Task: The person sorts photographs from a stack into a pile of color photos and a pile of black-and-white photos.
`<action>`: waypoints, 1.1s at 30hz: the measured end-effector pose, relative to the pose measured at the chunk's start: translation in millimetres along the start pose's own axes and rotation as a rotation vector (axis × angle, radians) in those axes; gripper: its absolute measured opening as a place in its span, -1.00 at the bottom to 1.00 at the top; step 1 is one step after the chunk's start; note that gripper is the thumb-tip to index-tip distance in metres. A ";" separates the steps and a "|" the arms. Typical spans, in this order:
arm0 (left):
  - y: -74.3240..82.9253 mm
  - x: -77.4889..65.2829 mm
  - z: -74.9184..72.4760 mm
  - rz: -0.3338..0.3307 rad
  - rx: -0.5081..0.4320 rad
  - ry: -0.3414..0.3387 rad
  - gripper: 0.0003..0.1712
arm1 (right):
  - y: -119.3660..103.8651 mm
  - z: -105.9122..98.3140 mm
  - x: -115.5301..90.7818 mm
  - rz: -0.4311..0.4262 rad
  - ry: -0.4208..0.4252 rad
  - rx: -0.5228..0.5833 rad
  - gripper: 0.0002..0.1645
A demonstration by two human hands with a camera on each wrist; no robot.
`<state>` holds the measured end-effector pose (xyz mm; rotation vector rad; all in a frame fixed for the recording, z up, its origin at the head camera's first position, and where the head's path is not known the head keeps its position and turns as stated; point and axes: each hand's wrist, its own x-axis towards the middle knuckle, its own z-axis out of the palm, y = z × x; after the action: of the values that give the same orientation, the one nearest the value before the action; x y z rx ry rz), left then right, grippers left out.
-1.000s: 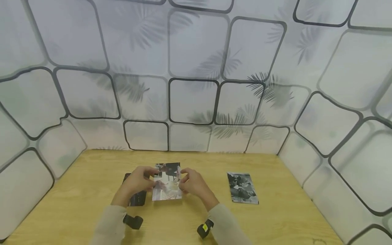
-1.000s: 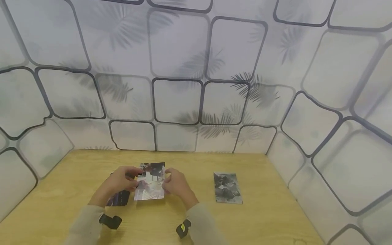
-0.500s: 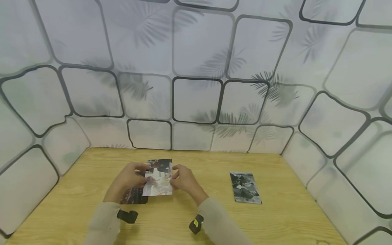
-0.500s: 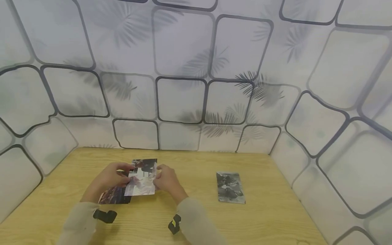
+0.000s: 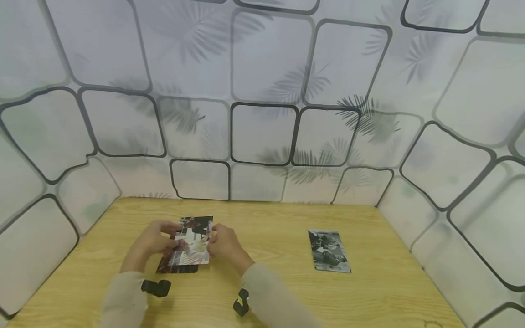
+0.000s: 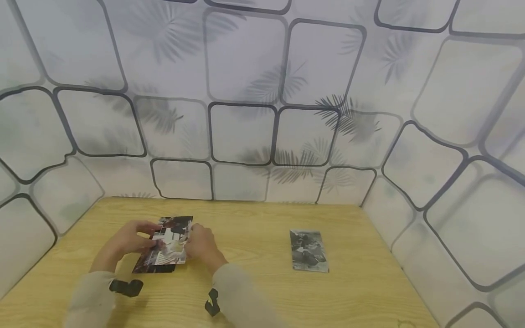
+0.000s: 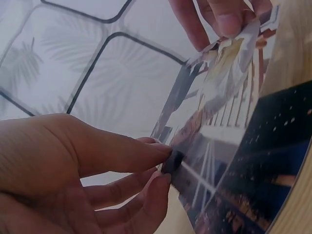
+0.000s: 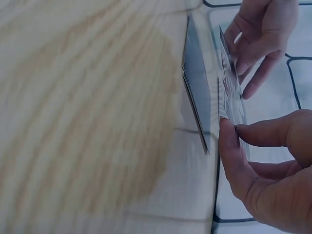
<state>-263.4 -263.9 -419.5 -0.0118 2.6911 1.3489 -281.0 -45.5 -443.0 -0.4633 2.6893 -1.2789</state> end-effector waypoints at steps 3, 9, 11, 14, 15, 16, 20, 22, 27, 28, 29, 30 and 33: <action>-8.0 -0.3 -3.6 -0.028 0.002 0.012 -0.45 | -5.3 12.2 0.0 0.009 0.000 -0.009 -0.35; -15.1 -1.8 -8.9 -0.063 0.049 0.027 -0.45 | -14.2 29.7 -0.1 0.035 0.037 -0.051 -0.41; -15.4 -2.2 -10.1 -0.067 0.066 0.024 -0.46 | -16.1 32.4 -0.6 0.051 0.038 -0.033 -0.47; -16.3 -2.0 -11.1 -0.078 0.071 0.014 -0.47 | -16.4 35.3 -1.4 0.062 0.024 -0.013 -0.58; -16.8 -1.5 -11.2 -0.080 0.072 0.010 -0.48 | -16.0 36.2 -1.5 0.066 0.020 -0.010 -0.63; -17.5 -1.0 -11.0 -0.084 0.072 0.006 -0.48 | -15.4 37.1 -1.3 0.068 0.019 -0.014 -0.67; -19.0 0.9 -10.2 -0.103 0.073 -0.010 -0.49 | -13.9 39.8 -0.1 0.075 0.024 -0.038 -0.73; -18.8 1.0 -9.9 -0.108 0.073 -0.023 -0.48 | -14.5 40.3 0.9 0.085 0.027 -0.047 -0.73; -15.8 -1.5 -11.3 -0.141 0.059 -0.058 -0.48 | -17.8 40.1 2.0 0.107 0.033 -0.052 -0.69; -15.4 -2.2 -11.7 -0.145 0.057 -0.066 -0.48 | -18.3 40.0 1.9 0.112 0.034 -0.055 -0.69; -14.7 -2.8 -12.2 -0.150 0.056 -0.069 -0.49 | -19.1 40.0 1.6 0.111 0.036 -0.060 -0.70; -14.3 -3.1 -12.9 -0.151 0.059 -0.073 -0.49 | -19.5 39.9 1.5 0.115 0.034 -0.062 -0.71; -14.6 -4.1 -13.6 -0.151 0.059 -0.085 -0.49 | -20.9 39.6 1.3 0.127 0.026 -0.063 -0.71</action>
<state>-259.9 -283.7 -422.7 -0.1455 2.5996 1.1984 -267.9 -87.4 -451.8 -0.2796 2.7379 -1.1768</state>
